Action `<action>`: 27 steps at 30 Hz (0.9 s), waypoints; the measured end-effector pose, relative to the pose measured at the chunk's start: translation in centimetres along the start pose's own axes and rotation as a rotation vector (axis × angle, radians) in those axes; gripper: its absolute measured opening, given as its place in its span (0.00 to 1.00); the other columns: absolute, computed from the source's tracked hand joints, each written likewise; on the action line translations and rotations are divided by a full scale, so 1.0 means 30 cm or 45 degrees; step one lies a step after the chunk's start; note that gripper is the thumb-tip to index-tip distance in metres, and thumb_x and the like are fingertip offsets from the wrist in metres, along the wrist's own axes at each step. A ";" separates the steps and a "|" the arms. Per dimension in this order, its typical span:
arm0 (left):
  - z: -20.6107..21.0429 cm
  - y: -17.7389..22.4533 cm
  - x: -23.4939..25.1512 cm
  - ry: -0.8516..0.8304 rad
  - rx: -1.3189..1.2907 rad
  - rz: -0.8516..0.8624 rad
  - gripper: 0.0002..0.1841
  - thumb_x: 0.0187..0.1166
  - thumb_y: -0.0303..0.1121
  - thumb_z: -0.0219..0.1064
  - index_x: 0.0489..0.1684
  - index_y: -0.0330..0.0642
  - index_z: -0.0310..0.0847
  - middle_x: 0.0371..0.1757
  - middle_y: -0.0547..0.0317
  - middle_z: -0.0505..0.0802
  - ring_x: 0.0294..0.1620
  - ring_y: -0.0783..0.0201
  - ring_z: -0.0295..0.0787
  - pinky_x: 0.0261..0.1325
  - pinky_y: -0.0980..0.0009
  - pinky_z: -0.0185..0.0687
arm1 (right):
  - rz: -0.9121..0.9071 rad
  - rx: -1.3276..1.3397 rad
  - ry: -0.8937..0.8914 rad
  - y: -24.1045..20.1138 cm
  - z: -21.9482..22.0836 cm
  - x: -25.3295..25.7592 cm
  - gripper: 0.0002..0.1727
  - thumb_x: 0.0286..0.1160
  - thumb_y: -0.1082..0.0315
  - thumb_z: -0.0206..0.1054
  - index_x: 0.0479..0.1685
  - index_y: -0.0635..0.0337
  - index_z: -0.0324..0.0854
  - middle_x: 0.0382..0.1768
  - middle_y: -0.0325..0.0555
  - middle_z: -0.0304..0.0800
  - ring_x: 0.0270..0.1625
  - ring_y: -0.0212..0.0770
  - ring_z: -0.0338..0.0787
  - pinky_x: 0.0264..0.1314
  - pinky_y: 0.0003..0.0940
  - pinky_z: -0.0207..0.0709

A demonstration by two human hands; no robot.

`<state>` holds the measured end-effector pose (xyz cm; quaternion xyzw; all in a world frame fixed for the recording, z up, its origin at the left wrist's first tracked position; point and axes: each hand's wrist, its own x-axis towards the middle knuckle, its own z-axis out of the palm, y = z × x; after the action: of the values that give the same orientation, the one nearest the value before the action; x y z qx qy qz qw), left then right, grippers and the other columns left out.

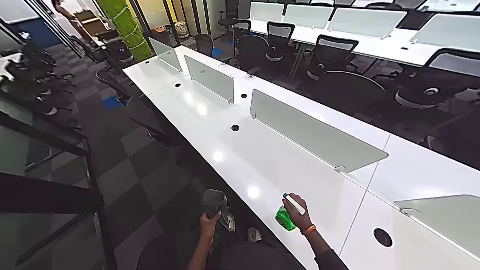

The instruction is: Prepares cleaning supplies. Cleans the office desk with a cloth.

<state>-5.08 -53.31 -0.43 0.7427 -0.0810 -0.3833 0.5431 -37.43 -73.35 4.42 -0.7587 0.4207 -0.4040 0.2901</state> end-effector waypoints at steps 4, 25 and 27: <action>-0.056 0.016 0.105 -0.031 -0.004 -0.043 0.29 0.64 0.30 0.85 0.63 0.26 0.79 0.56 0.39 0.93 0.59 0.54 0.92 0.66 0.55 0.87 | -0.027 0.036 -0.043 -0.064 0.096 0.138 0.20 0.74 0.51 0.65 0.28 0.59 0.88 0.27 0.43 0.90 0.35 0.37 0.88 0.48 0.42 0.80; -0.220 0.068 0.363 -0.083 -0.034 -0.099 0.29 0.63 0.30 0.86 0.62 0.27 0.81 0.56 0.41 0.94 0.59 0.55 0.92 0.66 0.56 0.88 | 0.025 0.215 0.176 -0.181 0.385 0.505 0.11 0.74 0.62 0.66 0.30 0.61 0.85 0.24 0.33 0.86 0.27 0.22 0.85 0.36 0.21 0.83; -0.221 0.071 0.363 -0.089 -0.033 -0.112 0.29 0.64 0.30 0.86 0.62 0.27 0.80 0.56 0.40 0.93 0.59 0.55 0.92 0.67 0.56 0.87 | 0.026 0.258 0.183 -0.183 0.373 0.518 0.10 0.74 0.64 0.66 0.31 0.61 0.85 0.24 0.31 0.87 0.27 0.21 0.86 0.37 0.20 0.83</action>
<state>7.44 -55.06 -3.05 0.7247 -0.0624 -0.4334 0.5321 -20.67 -83.16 8.78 -0.6902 0.4053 -0.4947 0.3386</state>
